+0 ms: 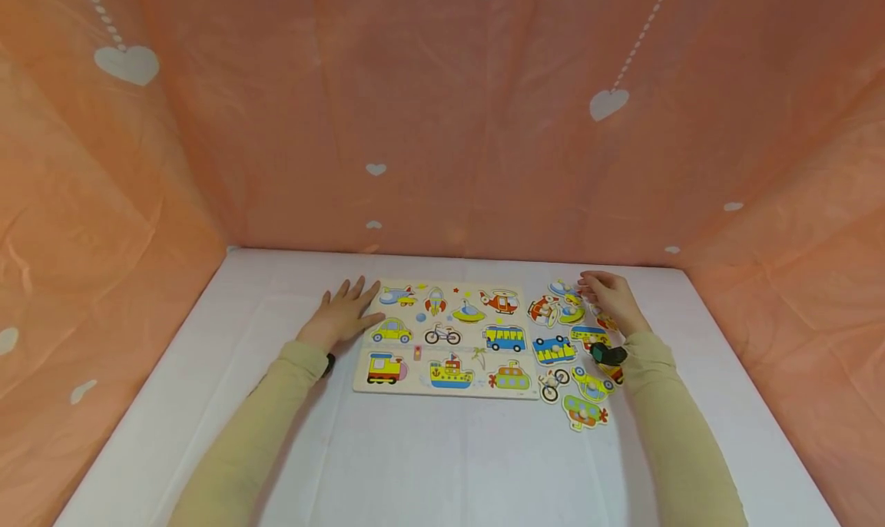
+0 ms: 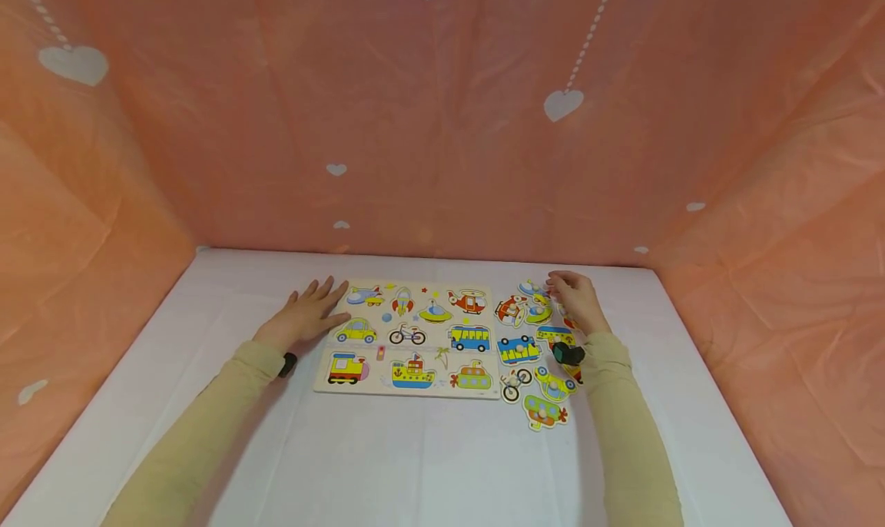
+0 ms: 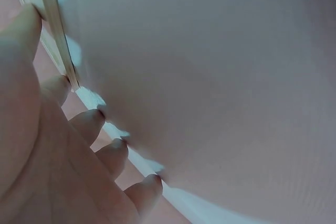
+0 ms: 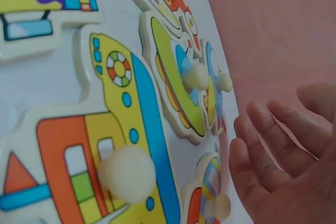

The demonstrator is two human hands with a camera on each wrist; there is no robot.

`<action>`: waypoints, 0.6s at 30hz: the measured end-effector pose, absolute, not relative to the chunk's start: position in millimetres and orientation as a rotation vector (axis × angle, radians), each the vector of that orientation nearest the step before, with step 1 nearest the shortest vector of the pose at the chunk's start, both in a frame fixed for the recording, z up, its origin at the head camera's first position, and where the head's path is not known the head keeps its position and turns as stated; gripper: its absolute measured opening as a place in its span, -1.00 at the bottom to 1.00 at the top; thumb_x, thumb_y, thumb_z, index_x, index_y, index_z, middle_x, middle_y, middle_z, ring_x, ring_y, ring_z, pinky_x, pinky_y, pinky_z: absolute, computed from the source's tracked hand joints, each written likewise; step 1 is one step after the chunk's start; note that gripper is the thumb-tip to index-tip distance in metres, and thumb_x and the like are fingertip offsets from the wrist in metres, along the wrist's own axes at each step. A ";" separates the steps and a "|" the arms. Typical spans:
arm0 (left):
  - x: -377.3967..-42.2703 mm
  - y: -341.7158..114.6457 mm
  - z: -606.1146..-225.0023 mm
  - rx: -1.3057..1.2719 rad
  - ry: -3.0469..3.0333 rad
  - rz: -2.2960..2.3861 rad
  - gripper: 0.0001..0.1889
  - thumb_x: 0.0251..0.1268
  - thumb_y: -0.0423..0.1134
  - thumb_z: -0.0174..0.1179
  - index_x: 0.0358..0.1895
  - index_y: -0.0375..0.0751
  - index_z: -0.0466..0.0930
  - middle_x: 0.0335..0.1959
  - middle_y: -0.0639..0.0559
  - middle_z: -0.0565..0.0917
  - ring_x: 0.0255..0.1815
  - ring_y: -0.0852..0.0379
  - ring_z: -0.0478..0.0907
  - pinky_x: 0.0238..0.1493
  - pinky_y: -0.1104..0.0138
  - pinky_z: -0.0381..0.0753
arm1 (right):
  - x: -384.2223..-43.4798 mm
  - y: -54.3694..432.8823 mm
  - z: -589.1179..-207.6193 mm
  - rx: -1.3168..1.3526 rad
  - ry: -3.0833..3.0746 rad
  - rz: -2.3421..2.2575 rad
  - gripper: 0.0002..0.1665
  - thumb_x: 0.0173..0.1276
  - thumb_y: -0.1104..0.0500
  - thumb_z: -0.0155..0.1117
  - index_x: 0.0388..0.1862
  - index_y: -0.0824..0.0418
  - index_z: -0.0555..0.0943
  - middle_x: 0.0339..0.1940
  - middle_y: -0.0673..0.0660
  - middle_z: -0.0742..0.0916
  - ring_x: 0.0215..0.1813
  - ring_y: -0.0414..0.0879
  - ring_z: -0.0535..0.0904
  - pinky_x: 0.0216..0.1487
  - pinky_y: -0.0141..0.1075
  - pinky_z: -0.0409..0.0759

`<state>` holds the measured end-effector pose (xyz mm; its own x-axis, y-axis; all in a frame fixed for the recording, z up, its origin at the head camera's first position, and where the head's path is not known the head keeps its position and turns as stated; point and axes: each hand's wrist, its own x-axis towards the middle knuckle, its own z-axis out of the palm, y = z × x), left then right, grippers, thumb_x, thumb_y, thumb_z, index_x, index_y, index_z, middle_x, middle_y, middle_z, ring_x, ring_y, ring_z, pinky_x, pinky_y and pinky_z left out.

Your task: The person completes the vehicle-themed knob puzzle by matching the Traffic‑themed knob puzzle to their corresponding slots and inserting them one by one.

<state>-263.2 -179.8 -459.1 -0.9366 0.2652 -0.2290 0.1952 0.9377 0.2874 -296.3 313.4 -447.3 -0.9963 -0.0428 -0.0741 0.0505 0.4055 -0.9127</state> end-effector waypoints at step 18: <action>-262.4 -178.9 -454.7 0.374 2.840 0.357 -0.20 0.40 0.21 -0.03 0.54 -0.10 -0.08 0.51 -0.30 -0.11 0.47 -0.38 -0.21 0.33 -0.30 -0.21 | -306.6 315.8 -457.5 0.046 2.572 -1.565 -0.47 0.51 0.07 0.05 0.32 0.37 0.40 0.10 0.37 0.57 -0.51 -0.16 0.39 -0.59 -0.40 0.33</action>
<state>-262.4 -178.9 -454.7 -0.9346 0.2822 -0.2167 0.2198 0.9368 0.2721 -306.6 315.8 -457.5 -0.9910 -0.0421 -0.1271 0.0935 0.4617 -0.8821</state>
